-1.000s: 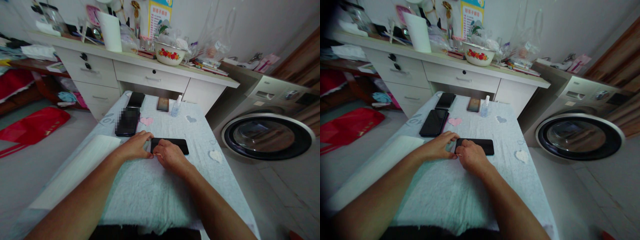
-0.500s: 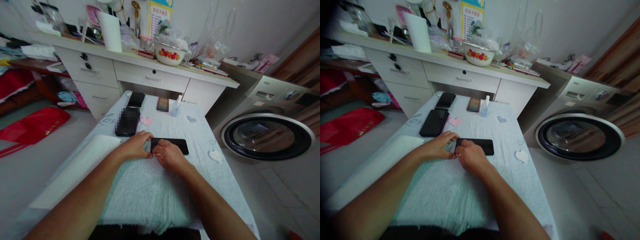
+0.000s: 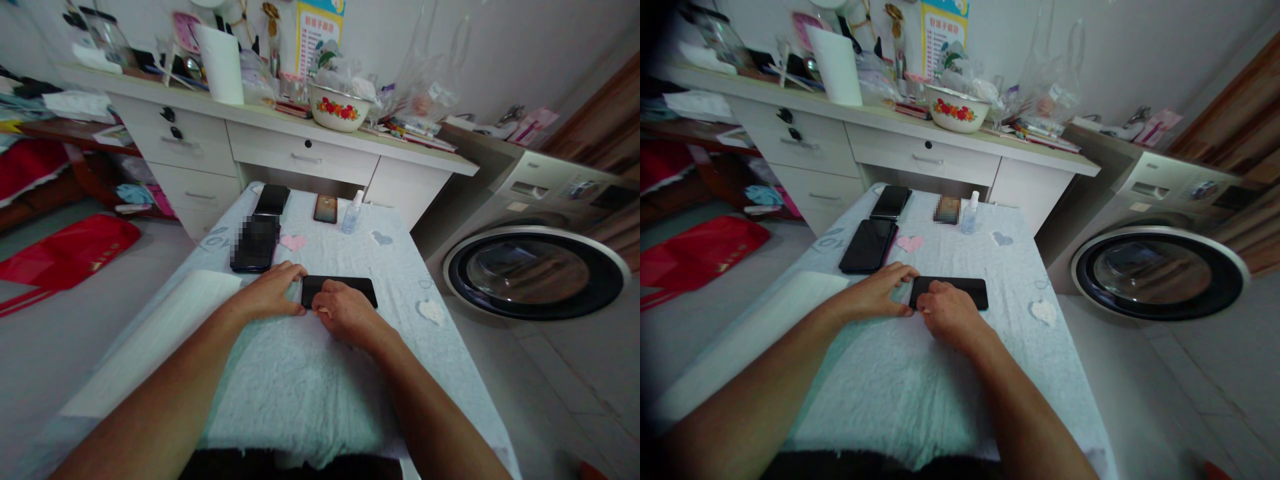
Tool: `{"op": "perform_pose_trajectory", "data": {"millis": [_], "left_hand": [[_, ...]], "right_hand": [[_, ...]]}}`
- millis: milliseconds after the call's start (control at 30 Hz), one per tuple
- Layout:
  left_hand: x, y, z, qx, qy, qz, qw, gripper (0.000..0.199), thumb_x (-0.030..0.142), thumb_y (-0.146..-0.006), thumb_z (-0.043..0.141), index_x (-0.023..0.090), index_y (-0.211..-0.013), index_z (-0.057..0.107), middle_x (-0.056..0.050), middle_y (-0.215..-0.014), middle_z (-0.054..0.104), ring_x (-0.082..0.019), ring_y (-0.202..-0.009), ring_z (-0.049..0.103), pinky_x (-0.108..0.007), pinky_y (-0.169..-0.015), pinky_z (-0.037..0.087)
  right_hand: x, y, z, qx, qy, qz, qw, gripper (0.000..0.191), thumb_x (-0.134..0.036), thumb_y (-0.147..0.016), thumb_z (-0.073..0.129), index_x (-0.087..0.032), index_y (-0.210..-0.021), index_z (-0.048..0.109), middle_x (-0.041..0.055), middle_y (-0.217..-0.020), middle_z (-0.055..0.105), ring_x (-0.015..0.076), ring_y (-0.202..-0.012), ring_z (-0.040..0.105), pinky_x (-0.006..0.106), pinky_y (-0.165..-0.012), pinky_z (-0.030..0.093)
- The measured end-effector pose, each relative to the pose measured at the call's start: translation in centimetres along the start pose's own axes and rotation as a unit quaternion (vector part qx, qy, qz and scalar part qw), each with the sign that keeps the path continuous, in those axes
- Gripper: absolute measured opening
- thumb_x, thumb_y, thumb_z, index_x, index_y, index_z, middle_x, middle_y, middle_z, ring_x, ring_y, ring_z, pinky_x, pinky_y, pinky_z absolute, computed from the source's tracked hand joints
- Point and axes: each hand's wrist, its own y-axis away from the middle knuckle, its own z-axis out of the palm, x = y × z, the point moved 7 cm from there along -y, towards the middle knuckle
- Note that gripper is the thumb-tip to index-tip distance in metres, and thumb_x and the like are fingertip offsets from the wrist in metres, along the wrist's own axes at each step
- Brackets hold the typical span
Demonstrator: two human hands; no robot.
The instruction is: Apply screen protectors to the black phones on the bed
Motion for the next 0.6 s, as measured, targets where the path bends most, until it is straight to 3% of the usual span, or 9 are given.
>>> {"op": "perform_pose_trajectory", "data": {"millis": [233, 600], "left_hand": [[-0.1, 0.1, 0.0, 0.003, 0.001, -0.003, 1.0, 0.057, 0.04, -0.06, 0.072, 0.021, -0.11, 0.052, -0.005, -0.105, 0.053, -0.023, -0.101, 0.052, -0.033, -0.086, 0.042], [0.0, 0.1, -0.1, 0.001, 0.002, -0.003, 1.0, 0.058, 0.04, -0.06, 0.071, 0.022, -0.111, 0.052, -0.005, -0.106, 0.053, -0.024, -0.101, 0.052, -0.034, -0.087, 0.041]], "right_hand": [[1.4, 0.8, -0.7, -0.029, -0.004, 0.036, 0.999, 0.018, -0.016, -0.085, 0.05, -0.019, -0.082, 0.067, 0.0023, -0.082, 0.056, 0.0117, -0.069, 0.049, 0.024, -0.059, 0.029], [3.9, 2.3, -1.4, -0.051, -0.013, 0.074, 0.996, 0.019, -0.012, -0.08, 0.053, -0.019, -0.078, 0.07, 0.0029, -0.083, 0.061, 0.012, -0.071, 0.052, 0.024, -0.063, 0.032]]}}
